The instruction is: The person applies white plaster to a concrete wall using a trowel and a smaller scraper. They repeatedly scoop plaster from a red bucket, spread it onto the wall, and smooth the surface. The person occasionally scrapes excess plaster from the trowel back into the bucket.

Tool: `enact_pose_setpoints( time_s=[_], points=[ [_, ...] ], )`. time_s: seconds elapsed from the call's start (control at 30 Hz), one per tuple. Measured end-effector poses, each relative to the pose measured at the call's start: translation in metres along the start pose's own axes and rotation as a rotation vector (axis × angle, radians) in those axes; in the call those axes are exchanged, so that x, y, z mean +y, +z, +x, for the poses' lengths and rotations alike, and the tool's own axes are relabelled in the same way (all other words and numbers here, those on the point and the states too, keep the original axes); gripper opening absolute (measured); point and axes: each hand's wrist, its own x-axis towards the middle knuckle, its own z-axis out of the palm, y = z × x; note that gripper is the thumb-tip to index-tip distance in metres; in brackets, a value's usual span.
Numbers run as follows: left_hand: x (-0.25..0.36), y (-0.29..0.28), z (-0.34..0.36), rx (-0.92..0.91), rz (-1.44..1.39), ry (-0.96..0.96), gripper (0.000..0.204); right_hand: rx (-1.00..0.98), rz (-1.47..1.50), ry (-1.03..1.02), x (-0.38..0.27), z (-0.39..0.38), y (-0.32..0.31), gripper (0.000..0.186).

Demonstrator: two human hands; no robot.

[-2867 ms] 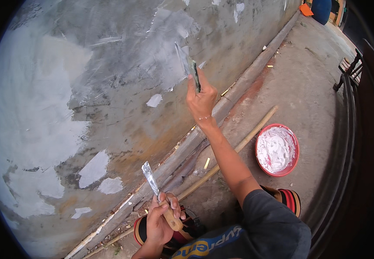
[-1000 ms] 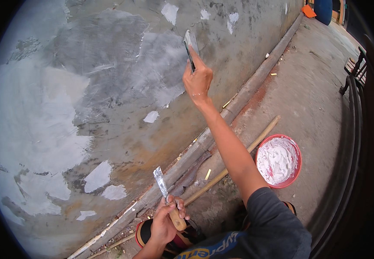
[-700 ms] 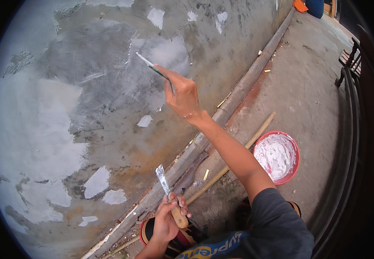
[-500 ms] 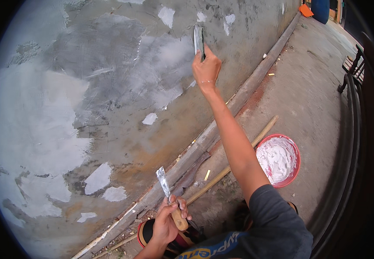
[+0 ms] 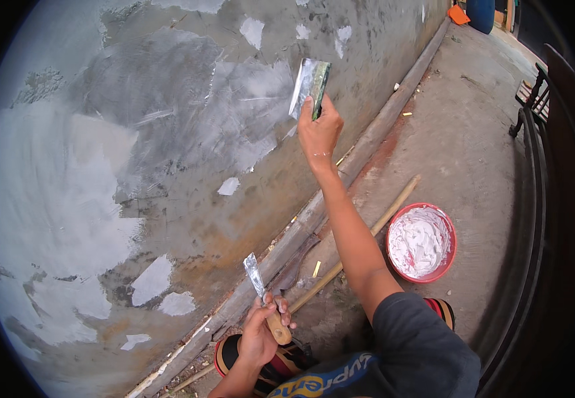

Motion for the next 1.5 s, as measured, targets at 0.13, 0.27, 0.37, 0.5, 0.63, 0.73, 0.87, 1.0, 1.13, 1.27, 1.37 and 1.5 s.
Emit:
enact_pose_setpoints(
  time_s=[0.13,0.27,0.37,0.5,0.63,0.73,0.87,1.0,1.13,1.27,1.37,1.5],
  points=[
    [0.005,-0.002,-0.013,0.031,-0.003,0.017,0.013,0.159,-0.176,0.017,0.076,-0.006,0.007,0.018],
    [0.011,-0.017,-0.022,0.003,-0.052,0.031,0.01,0.113,-0.175,0.06,0.049,-0.02,0.03,0.02],
    [0.014,-0.025,-0.024,-0.007,-0.069,0.038,0.011,-0.041,-0.144,0.067,-0.009,-0.037,0.036,0.03],
    [0.015,-0.028,-0.019,-0.033,-0.048,0.029,0.011,-0.027,0.007,-0.324,-0.044,-0.07,0.059,0.036],
    [0.017,-0.025,-0.017,-0.015,-0.045,0.064,0.013,-0.072,0.137,-0.518,-0.061,-0.083,0.046,0.029],
    [0.02,-0.022,-0.024,0.007,-0.067,0.069,0.013,-0.042,0.058,-0.283,-0.014,-0.08,0.01,0.022],
    [0.018,-0.023,-0.033,-0.022,-0.054,0.087,0.01,0.203,-0.051,0.142,0.096,-0.072,-0.019,0.026],
    [0.017,-0.028,-0.036,0.044,-0.021,0.094,0.012,0.112,-0.008,0.136,0.11,-0.085,0.008,0.024],
    [0.021,-0.032,-0.042,0.053,-0.053,0.112,0.014,-0.115,-0.21,0.333,0.056,-0.089,0.023,0.032],
    [0.02,-0.03,-0.034,0.033,-0.058,0.085,0.015,-0.157,-0.19,-0.081,0.058,-0.122,0.045,0.058],
    [0.019,-0.028,-0.021,0.023,-0.031,0.077,0.015,-0.311,-0.158,-0.28,0.024,-0.175,0.048,0.071],
    [0.016,-0.022,-0.015,0.008,-0.038,0.055,0.015,-0.442,0.099,-0.043,0.01,-0.167,0.01,0.048]
  ],
)
